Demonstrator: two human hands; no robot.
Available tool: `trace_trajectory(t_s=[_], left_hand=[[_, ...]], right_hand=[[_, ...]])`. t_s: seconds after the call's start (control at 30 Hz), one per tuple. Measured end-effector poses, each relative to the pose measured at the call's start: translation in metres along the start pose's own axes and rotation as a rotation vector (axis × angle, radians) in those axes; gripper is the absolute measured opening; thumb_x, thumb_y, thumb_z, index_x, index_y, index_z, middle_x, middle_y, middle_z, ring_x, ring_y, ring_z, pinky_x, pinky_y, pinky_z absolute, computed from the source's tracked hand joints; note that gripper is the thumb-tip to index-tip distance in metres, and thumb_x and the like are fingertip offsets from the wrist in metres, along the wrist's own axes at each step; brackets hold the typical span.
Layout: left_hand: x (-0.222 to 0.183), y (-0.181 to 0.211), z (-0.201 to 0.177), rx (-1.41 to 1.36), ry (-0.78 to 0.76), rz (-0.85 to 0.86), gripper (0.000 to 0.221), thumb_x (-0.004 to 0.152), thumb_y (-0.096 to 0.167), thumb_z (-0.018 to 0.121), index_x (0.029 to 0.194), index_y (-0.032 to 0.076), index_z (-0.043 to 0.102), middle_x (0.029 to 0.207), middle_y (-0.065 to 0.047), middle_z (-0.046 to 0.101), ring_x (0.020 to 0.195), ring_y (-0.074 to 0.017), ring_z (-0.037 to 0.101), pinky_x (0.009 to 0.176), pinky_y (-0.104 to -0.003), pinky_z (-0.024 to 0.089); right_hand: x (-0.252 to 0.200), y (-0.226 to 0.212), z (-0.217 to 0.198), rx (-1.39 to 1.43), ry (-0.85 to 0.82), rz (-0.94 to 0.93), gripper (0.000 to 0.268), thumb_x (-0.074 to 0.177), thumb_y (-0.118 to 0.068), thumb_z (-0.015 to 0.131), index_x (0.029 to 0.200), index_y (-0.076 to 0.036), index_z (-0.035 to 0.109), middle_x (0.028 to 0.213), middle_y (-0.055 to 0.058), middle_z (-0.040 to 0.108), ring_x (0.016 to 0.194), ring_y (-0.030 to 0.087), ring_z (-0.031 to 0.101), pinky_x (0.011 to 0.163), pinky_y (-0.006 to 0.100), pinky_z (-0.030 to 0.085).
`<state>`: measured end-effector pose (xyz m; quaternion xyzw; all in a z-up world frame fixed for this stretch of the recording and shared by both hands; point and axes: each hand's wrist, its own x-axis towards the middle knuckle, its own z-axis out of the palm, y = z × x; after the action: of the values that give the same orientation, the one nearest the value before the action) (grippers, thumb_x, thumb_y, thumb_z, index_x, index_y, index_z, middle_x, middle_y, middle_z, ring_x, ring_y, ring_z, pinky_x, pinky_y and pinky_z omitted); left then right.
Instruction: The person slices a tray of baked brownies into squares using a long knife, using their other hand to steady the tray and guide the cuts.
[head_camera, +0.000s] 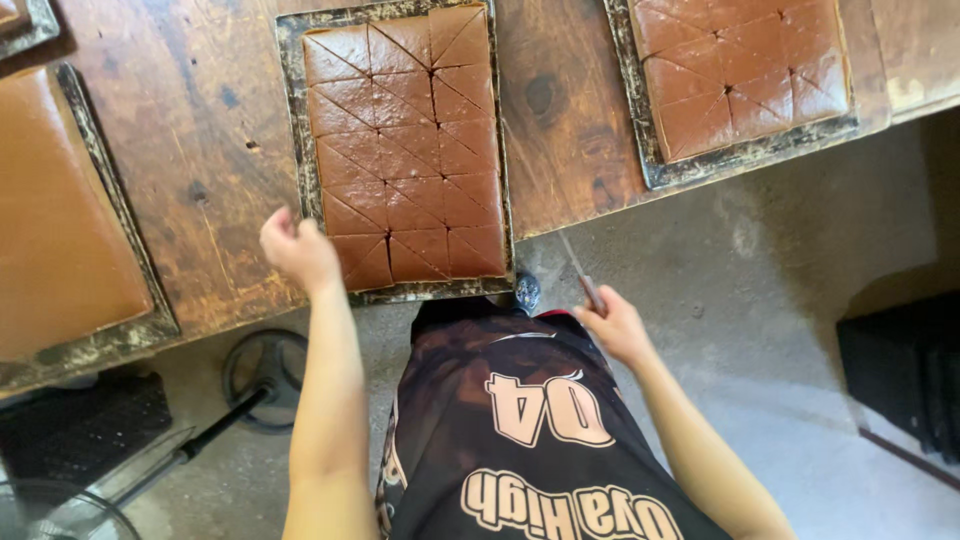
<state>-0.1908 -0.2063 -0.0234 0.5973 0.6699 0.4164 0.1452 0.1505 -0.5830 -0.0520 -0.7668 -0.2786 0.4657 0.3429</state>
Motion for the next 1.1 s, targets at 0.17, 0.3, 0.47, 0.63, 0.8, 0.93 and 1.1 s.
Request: trace_trajectory(t_s=[0.17,0.3,0.47,0.63,0.8,0.93,1.1], left_hand=[[-0.029,-0.078,-0.047,0.074,-0.248,-0.385,0.035,0.084,0.023,0.071,0.113,0.002,0.068,0.111,-0.014,0.07,0.106,-0.0265,0.065,0.096,-0.038,0.05],[-0.027,-0.068,-0.048,0.108,-0.28,-0.418,0.041,0.09,0.037,0.074,0.109,0.001,0.07,0.111,-0.016,0.073,0.106,-0.0267,0.067,0.096,-0.037,0.05],[-0.01,-0.041,-0.043,0.269,-0.383,-0.55,0.052,0.092,0.05,0.073,0.112,0.001,0.073,0.113,-0.016,0.071,0.111,-0.0269,0.059,0.098,-0.04,0.043],[-0.009,-0.034,-0.052,-0.233,-0.497,-0.661,0.049,0.099,0.043,0.064,0.119,-0.001,0.071,0.114,-0.008,0.073,0.107,-0.0152,0.062,0.097,-0.031,0.047],[0.026,-0.018,-0.028,-0.449,-0.585,-0.771,0.046,0.1,0.04,0.062,0.124,0.001,0.07,0.119,-0.007,0.073,0.11,-0.0143,0.064,0.099,-0.03,0.047],[0.096,-0.009,0.027,-0.474,-0.695,-0.69,0.05,0.098,0.041,0.063,0.127,0.001,0.069,0.123,-0.007,0.073,0.113,-0.0144,0.063,0.1,-0.031,0.047],[0.227,0.062,0.142,-0.381,-0.711,-0.4,0.047,0.099,0.047,0.06,0.116,0.004,0.067,0.111,-0.006,0.071,0.098,-0.0155,0.063,0.086,-0.035,0.051]], right_hand=[[0.025,-0.042,0.038,0.11,-0.055,-0.116,0.028,0.087,-0.023,0.071,0.111,-0.011,0.067,0.076,0.002,0.062,0.071,0.011,0.058,0.069,0.03,0.05],[0.048,-0.077,0.055,0.022,-0.055,-0.121,0.023,0.086,-0.024,0.072,0.103,-0.009,0.066,0.076,0.006,0.067,0.072,0.016,0.064,0.071,0.033,0.052],[0.061,-0.103,0.061,-0.098,-0.042,-0.072,0.023,0.084,-0.024,0.073,0.097,-0.008,0.064,0.079,0.01,0.068,0.074,0.022,0.067,0.072,0.036,0.052],[0.065,-0.128,0.044,-0.076,0.0,-0.01,0.023,0.082,-0.023,0.074,0.094,-0.007,0.064,0.078,0.01,0.068,0.073,0.022,0.065,0.072,0.036,0.052],[0.105,-0.146,0.038,0.012,0.059,0.022,0.017,0.083,-0.017,0.073,0.092,-0.008,0.062,0.077,0.007,0.063,0.072,0.017,0.059,0.069,0.034,0.049],[0.185,-0.173,0.036,0.034,0.105,-0.115,0.015,0.085,-0.014,0.071,0.089,-0.008,0.059,0.076,0.004,0.061,0.073,0.014,0.055,0.068,0.033,0.047],[0.317,-0.265,0.016,0.19,0.209,-0.231,0.012,0.09,-0.014,0.067,0.097,-0.009,0.059,0.084,0.003,0.063,0.076,0.012,0.056,0.068,0.031,0.048]])
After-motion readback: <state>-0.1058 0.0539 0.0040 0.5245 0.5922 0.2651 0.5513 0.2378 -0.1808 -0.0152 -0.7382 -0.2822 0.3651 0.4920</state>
